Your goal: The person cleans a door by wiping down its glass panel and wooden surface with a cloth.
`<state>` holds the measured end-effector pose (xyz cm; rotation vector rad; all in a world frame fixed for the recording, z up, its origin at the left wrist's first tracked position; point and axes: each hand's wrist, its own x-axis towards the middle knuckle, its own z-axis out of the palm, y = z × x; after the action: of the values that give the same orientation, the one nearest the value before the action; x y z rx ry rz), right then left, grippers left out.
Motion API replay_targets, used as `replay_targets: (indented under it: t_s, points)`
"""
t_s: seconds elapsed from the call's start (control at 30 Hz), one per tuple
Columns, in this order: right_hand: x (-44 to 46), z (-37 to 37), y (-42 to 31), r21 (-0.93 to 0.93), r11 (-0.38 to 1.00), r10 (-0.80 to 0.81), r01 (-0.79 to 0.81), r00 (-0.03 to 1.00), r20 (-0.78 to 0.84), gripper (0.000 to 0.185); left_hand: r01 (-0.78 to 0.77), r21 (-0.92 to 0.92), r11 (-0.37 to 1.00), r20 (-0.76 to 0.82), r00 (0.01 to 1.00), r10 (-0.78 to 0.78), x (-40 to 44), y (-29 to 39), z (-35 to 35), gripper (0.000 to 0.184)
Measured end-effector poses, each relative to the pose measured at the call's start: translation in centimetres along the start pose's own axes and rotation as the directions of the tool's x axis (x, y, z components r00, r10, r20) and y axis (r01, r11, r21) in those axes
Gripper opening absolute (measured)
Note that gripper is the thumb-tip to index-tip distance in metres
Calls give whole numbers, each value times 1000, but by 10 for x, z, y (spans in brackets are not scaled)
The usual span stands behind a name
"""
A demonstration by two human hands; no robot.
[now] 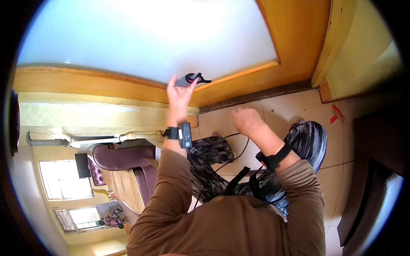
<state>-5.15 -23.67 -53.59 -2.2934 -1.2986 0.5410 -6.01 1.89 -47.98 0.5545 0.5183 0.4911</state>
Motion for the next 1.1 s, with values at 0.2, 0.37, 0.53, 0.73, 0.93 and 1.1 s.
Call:
replay_targets:
  t_s: [0.2,0.37,0.53,0.73,0.93,1.1]
  points:
    - [4,6,5,-17,999,40,-40,999,20,22,154,-35,988,33,988,-153,-1,-5,24,60]
    - [0,8,2,11,1000,6,-6,1000,30,22,368,-160,916,407,870,-278,-62,41,155,82]
    - [0,7,5,-29,999,11,-13,998,-55,18,314,-92,945,639,746,-186,-103,74,218,85]
    - [-3,-3,3,-17,1000,18,-18,1000,-6,21,267,-253,930,519,849,-103,-85,57,165,87]
    - [3,-6,-1,2,999,45,-46,995,89,23,259,-231,938,123,964,-235,-11,-19,51,64]
    - [3,-2,2,-11,1000,20,-20,1000,23,23,321,-189,928,103,946,-307,22,-73,1,52]
